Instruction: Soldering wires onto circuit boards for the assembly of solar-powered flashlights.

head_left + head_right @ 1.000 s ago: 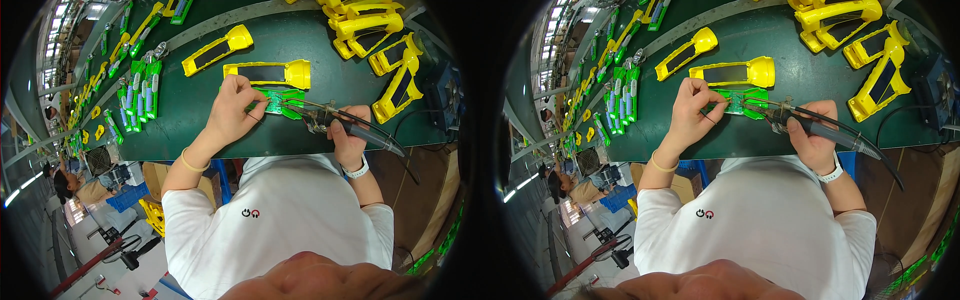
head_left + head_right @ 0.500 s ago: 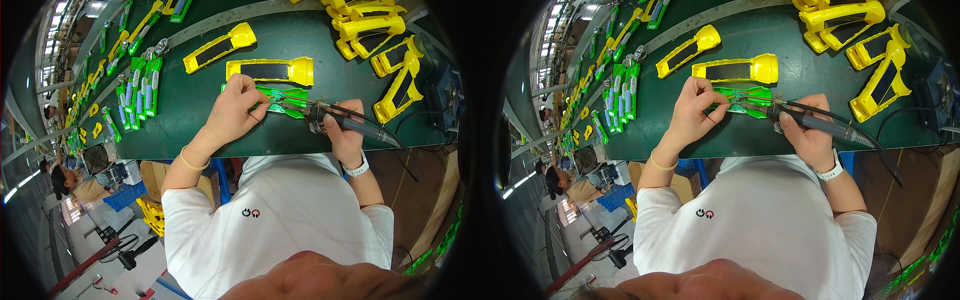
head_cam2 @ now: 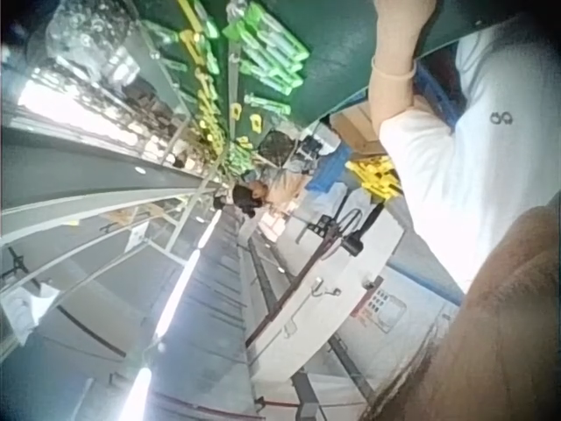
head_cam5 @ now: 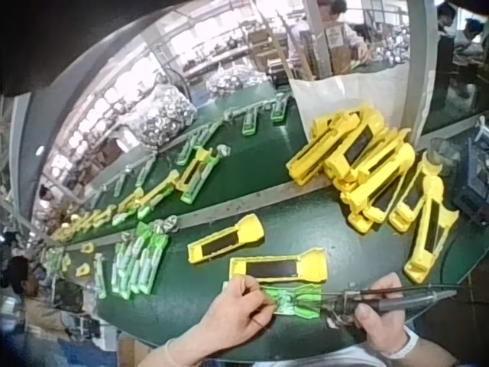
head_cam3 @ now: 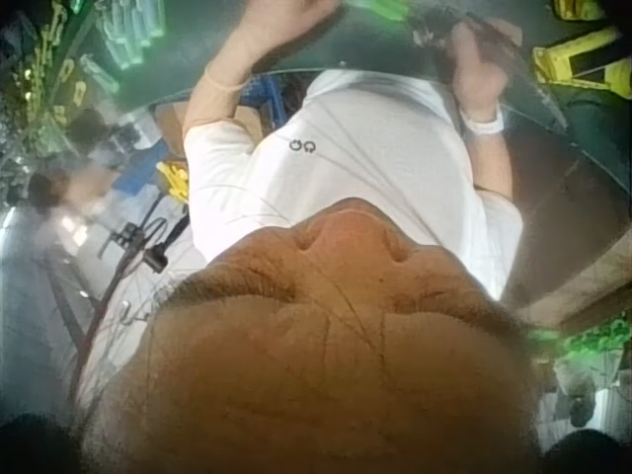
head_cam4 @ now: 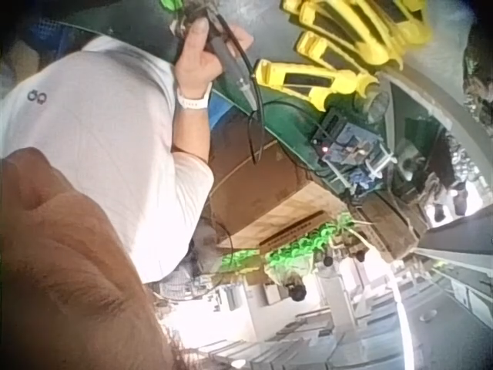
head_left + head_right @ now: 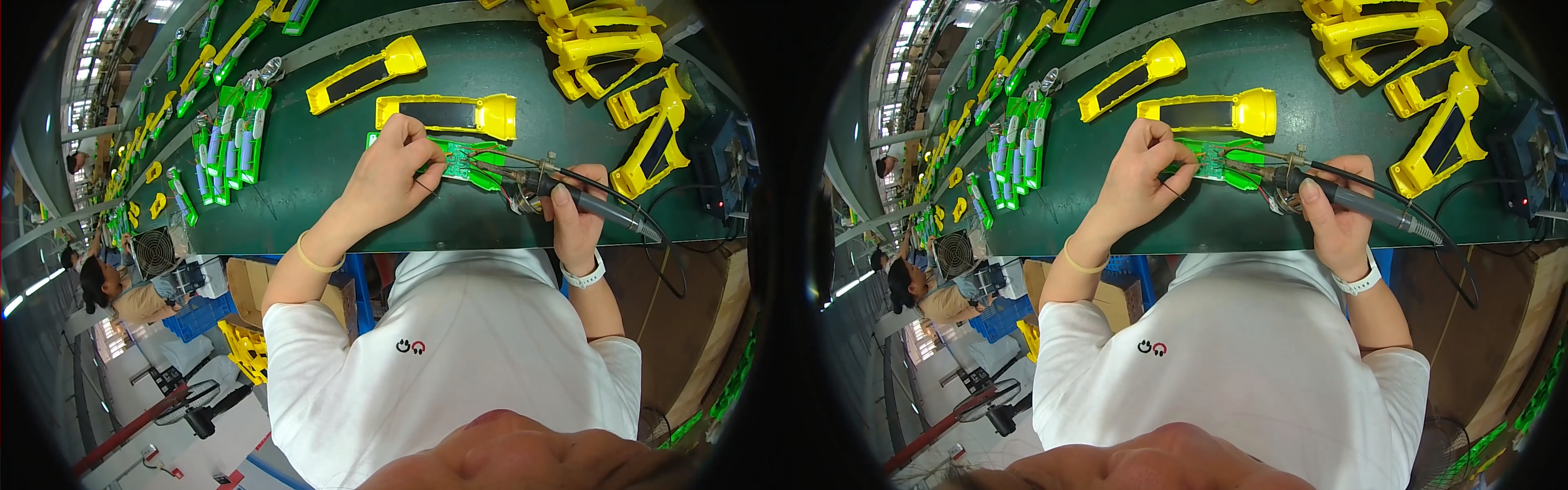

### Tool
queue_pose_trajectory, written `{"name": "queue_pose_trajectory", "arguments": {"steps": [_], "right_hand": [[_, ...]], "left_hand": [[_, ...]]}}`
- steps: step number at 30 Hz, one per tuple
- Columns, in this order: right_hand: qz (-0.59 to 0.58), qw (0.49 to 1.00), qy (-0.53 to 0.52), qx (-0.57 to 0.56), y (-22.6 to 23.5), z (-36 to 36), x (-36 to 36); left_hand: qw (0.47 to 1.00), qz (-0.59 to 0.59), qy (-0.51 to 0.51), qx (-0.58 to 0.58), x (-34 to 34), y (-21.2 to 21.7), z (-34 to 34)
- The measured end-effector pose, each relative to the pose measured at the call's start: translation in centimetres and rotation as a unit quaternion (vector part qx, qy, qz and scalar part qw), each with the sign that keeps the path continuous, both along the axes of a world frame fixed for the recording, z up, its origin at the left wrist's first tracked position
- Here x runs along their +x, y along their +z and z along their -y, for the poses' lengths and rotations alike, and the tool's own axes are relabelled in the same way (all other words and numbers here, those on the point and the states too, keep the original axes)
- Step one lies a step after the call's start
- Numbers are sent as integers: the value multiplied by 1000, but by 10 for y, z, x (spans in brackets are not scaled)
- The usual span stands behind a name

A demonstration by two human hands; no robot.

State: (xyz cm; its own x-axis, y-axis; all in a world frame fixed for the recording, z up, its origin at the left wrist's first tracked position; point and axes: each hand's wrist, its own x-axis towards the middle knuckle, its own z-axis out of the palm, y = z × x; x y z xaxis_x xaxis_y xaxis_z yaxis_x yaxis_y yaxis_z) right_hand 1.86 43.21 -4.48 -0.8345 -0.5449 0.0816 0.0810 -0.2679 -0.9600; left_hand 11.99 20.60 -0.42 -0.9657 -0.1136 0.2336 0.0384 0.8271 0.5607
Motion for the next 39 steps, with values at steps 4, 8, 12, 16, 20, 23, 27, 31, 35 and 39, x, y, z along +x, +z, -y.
{"name": "queue_pose_trajectory", "arguments": {"steps": [4, 8, 12, 16, 20, 23, 27, 31, 35, 39], "right_hand": [[-1, 1000, -12, 0, -1, -2, -1], [-3, 1000, 1, -6, 0, -1, -2], [1, 1000, -3, -5, 2, 0, 0], [-2, 1000, -8, 1, 1, -2, -1], [4, 1000, -6, 4, 1, -2, -1], [-8, 1000, -10, 15, 0, -1, -1], [-15, 1000, 0, 27, -1, -1, -1], [-48, 999, 3, 22, -4, 0, -1], [-30, 998, 40, 37, -3, 0, 0], [-20, 999, 18, 26, 0, 1, 3]], "left_hand": [[974, -66, 79, -204, 8, 25, 6], [992, 91, 88, -7, 30, 35, 6], [994, 46, 16, 99, 19, 18, 9], [996, -74, -47, -31, 11, -4, 7], [985, -136, -81, -74, 6, -12, 7], [980, -123, -99, -118, 4, -7, 6], [977, -100, -103, -155, 4, -3, 4], [974, -86, -108, -180, 4, -2, 3], [975, -79, -101, -183, 4, 0, 1], [975, -80, -104, -177, 4, 0, 0]]}}
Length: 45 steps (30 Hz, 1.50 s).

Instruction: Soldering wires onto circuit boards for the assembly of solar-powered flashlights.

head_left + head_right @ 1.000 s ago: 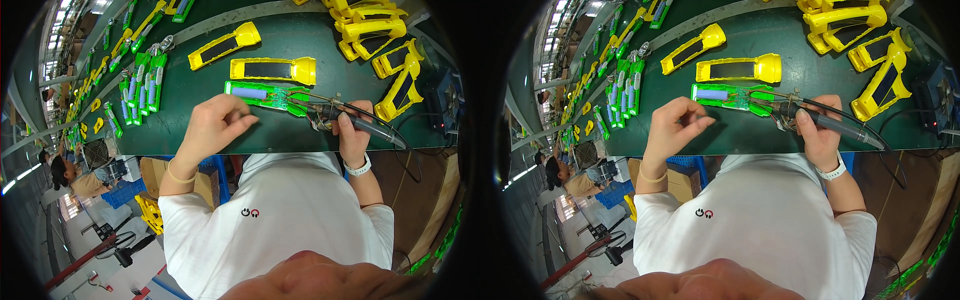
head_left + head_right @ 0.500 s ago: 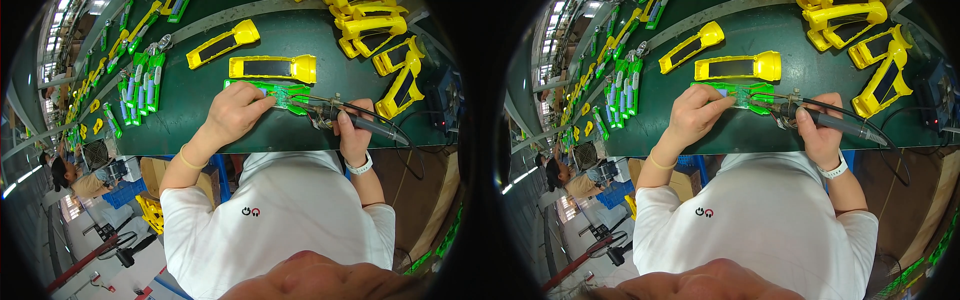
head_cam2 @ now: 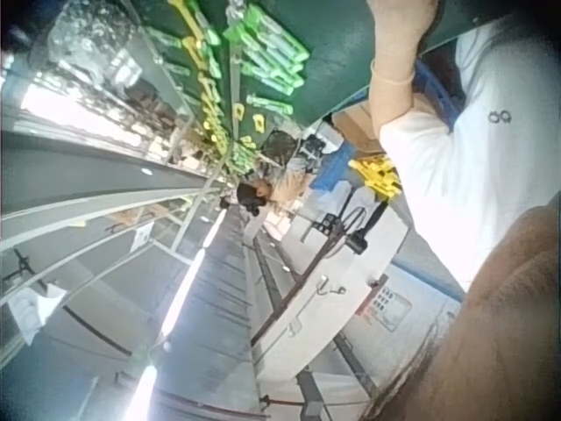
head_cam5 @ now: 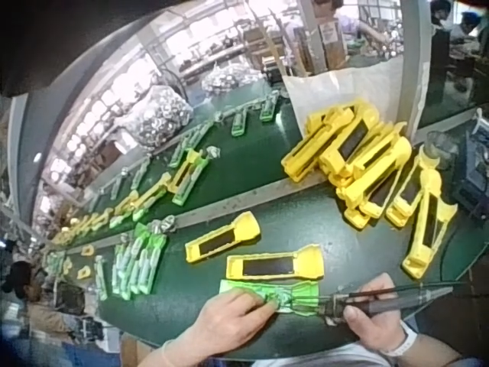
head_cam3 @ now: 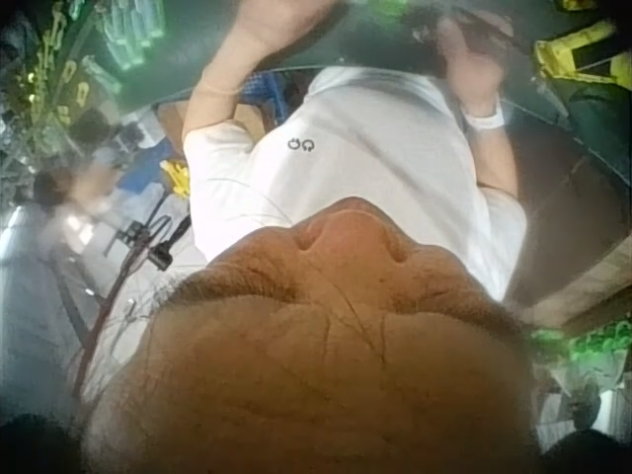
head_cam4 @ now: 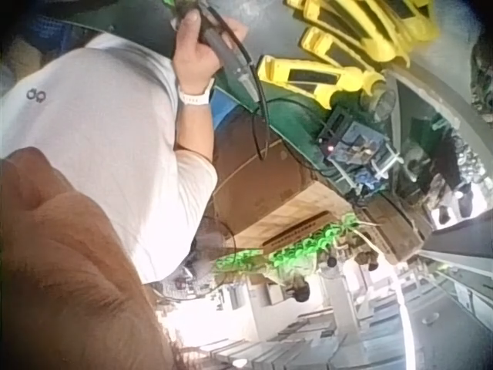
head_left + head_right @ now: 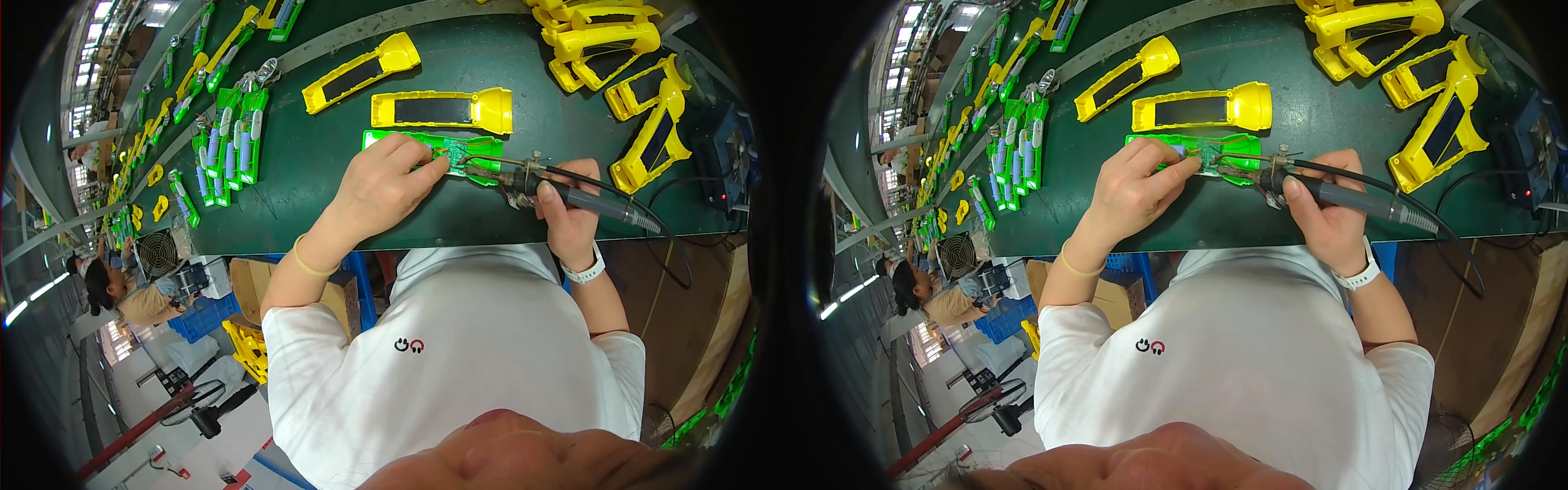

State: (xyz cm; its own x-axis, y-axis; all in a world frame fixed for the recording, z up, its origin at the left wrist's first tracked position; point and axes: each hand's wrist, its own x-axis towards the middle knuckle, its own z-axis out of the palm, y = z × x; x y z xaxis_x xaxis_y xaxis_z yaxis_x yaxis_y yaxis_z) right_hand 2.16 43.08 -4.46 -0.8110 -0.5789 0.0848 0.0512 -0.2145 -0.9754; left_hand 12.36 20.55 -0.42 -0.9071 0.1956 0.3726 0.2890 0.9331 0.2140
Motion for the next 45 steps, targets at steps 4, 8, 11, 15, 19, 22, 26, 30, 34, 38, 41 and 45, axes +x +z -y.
{"name": "queue_pose_trajectory", "arguments": {"steps": [4, 8, 11, 15, 19, 22, 26, 30, 34, 38, 41, 45], "right_hand": [[26, 992, -69, -99, 2, -4, -2], [34, 980, -130, -147, 2, -15, -13], [18, 977, -148, -154, 9, -18, -22], [38, 982, -132, -131, 25, 7, -33], [27, 988, -49, -141, 25, 32, -55], [-26, 996, -44, -70, 20, 48, -66], [104, 989, -11, -105, 10, 59, -63], [121, 987, 4, -105, 10, 39, -54], [42, 997, -48, -39, 13, 14, -45], [-9, 998, -50, -42, 9, 0, -36], [-44, 998, -50, -7, 2, -1, -34], [-82, 995, -26, 50, -4, -1, -37]], "left_hand": [[1000, 4, 2, 0, 0, 1, -1], [999, 28, 10, 20, -1, 3, -2], [992, 20, 49, 115, -5, 9, -3], [995, -48, -12, 89, -36, 1, -33], [955, -31, 88, 283, -40, -13, -30], [985, 27, 73, 153, -40, -7, -28], [982, 2, 80, 171, -37, -20, -20], [984, -21, 119, 132, -33, -19, -4], [979, 74, 91, 166, -36, -17, 2], [989, 74, 27, 128, -41, -13, 5], [989, 102, 11, 110, -44, -10, 7], [988, 123, 5, 95, -46, -7, 7]]}}
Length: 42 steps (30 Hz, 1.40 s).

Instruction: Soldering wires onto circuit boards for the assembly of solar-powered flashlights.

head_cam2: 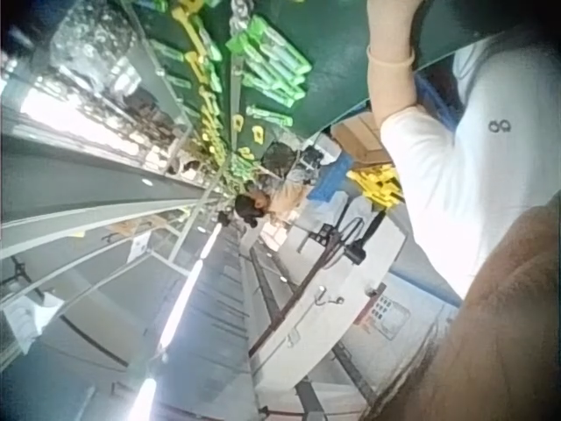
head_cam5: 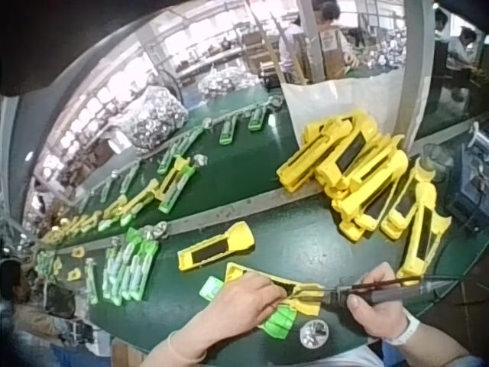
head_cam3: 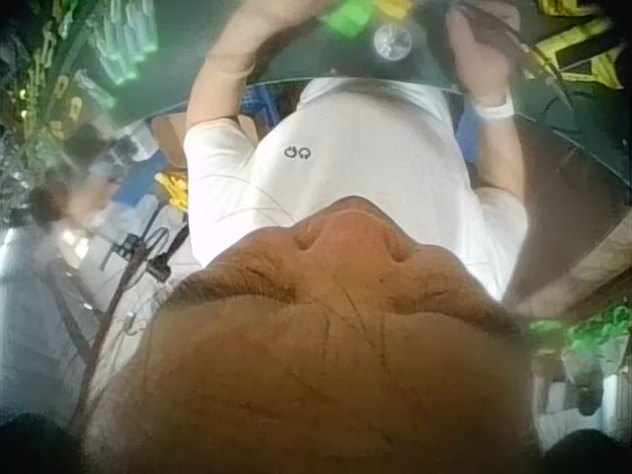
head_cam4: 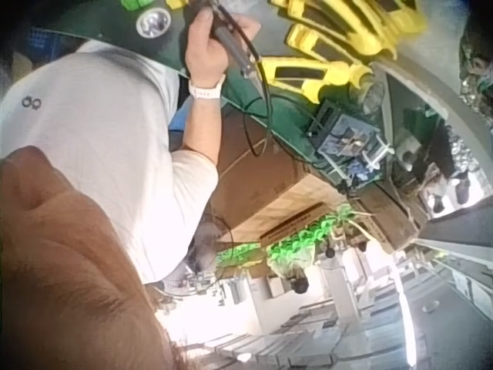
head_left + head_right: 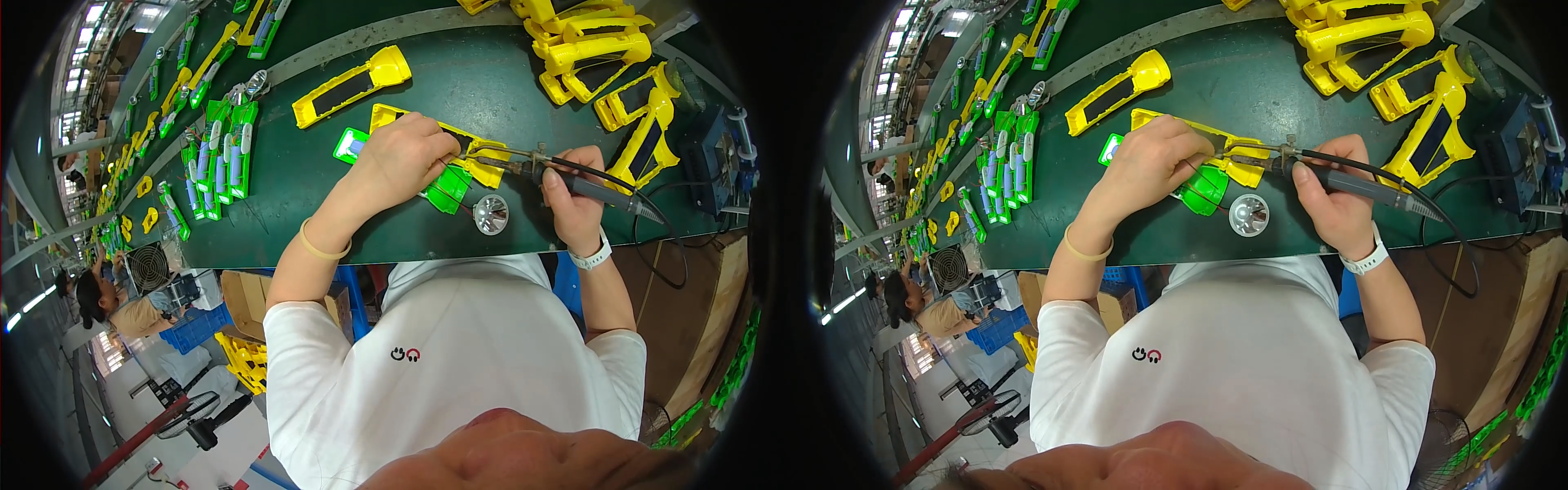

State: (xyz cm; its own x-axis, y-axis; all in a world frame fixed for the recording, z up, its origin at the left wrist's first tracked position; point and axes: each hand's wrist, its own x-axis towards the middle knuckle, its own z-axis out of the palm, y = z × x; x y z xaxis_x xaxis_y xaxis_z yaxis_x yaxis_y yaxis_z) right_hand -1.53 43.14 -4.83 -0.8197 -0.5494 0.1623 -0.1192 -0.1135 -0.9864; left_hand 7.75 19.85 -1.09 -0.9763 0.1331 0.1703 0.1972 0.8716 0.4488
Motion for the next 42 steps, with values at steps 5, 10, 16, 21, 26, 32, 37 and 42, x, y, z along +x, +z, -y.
{"name": "queue_pose_trajectory", "arguments": {"steps": [5, 10, 16, 21, 26, 32, 37, 42], "right_hand": [[23, 998, 38, 53, 5, 4, 2], [-78, 997, -11, 14, 0, -5, 4], [32, 994, -17, -104, 19, 13, 10], [60, 995, 28, -71, 19, 37, 6], [96, 991, 13, -93, 14, 36, 4], [93, 992, 20, -87, 13, 30, 4], [91, 991, 27, -92, 12, 30, 4], [85, 994, 26, -71, 10, 28, 4]], "left_hand": [[1000, 15, 0, -7, -1, 4, -1], [1000, -3, -3, -4, -2, 1, 0], [1000, -3, -6, -4, -1, -1, 1], [1000, 3, -5, -10, -2, 0, 1], [1000, -3, -5, -1, 0, -2, -5], [1000, 10, 0, 3, 3, 1, -14], [999, -26, 13, 40, 6, 4, -14], [923, 156, 201, 287, 25, 44, -6]]}}
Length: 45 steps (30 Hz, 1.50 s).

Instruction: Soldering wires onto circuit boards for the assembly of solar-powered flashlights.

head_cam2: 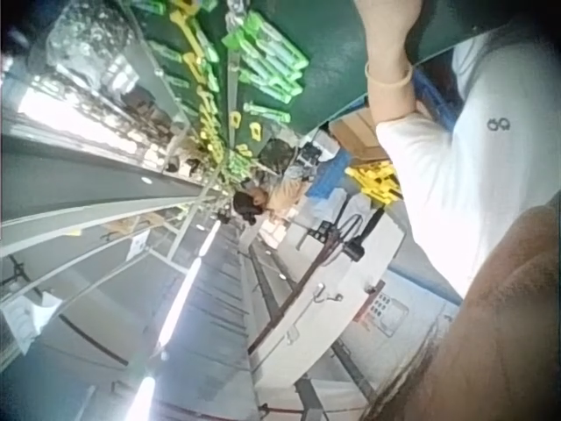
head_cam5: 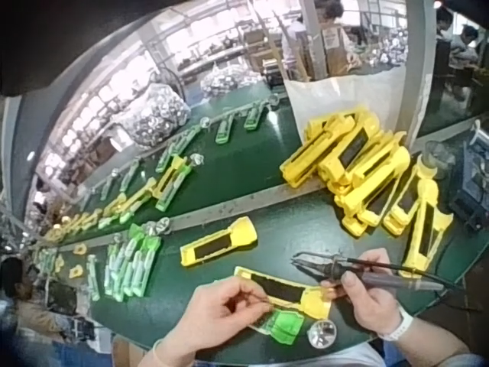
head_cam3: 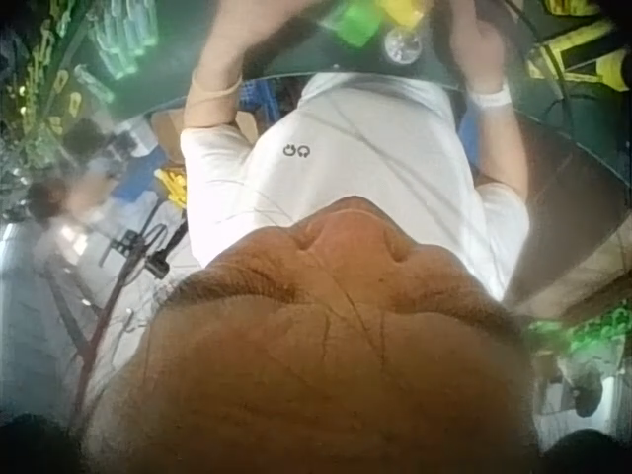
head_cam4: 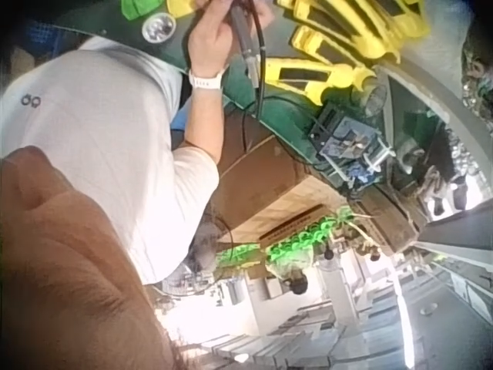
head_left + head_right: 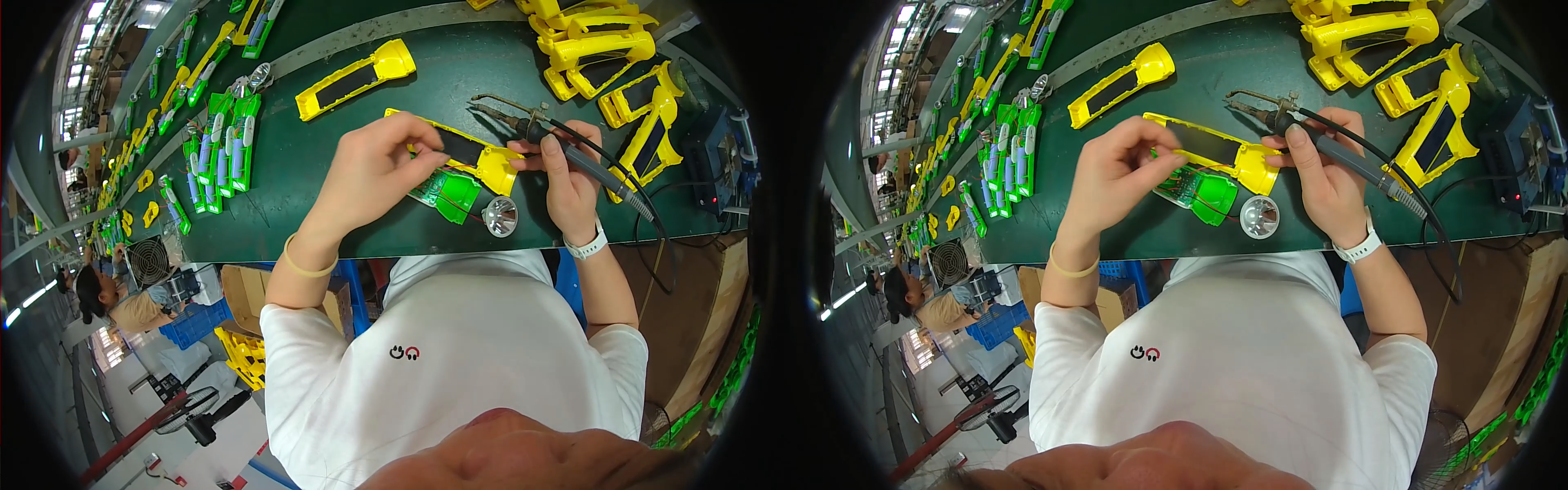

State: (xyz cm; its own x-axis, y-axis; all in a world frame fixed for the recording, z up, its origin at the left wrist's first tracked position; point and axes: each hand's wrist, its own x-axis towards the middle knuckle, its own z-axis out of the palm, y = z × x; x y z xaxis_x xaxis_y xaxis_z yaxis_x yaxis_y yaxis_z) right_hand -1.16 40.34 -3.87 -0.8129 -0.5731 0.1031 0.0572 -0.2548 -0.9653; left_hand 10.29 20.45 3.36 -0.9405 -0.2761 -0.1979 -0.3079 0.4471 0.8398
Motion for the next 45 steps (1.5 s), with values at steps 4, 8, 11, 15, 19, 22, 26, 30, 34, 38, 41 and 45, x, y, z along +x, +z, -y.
{"name": "queue_pose_trajectory", "arguments": {"steps": [4, 8, 11, 15, 19, 22, 26, 30, 34, 38, 41, 45], "right_hand": [[-4, 1000, -11, 2, 4, 1, -2], [-58, 997, -52, 4, 9, -1, 2], [-21, 998, -51, 9, 18, 11, 16], [23, 999, -32, 23, 16, 32, 30], [59, 997, 23, 43, 9, 37, 34], [21, 998, 31, 48, 0, 40, 36], [23, 998, 21, 48, -2, 40, 36], [-4, 996, 52, 76, -3, 38, 34], [-25, 994, 47, 91, 2, 40, 33], [30, 999, -4, 41, 10, 28, 31], [7, 996, -83, -17, 18, 24, 11], [-29, 996, 63, 47, 29, 57, -28]], "left_hand": [[889, -111, 102, 432, 16, -4, 0], [911, -118, 126, 374, 25, -23, 10], [988, -141, 56, 28, 22, -29, 21], [938, -191, -70, -281, 7, -40, 43], [938, -128, -139, -291, 2, -43, 56], [938, -102, -170, -285, -2, -43, 58], [931, -75, -192, -301, -5, -40, 56], [926, -89, -210, -303, -6, -36, 55], [920, -79, -216, -316, -9, -37, 55], [917, -86, -218, -324, -8, -37, 56], [918, -86, -218, -321, -7, -36, 56], [914, -82, -222, -328, -6, -34, 55]]}}
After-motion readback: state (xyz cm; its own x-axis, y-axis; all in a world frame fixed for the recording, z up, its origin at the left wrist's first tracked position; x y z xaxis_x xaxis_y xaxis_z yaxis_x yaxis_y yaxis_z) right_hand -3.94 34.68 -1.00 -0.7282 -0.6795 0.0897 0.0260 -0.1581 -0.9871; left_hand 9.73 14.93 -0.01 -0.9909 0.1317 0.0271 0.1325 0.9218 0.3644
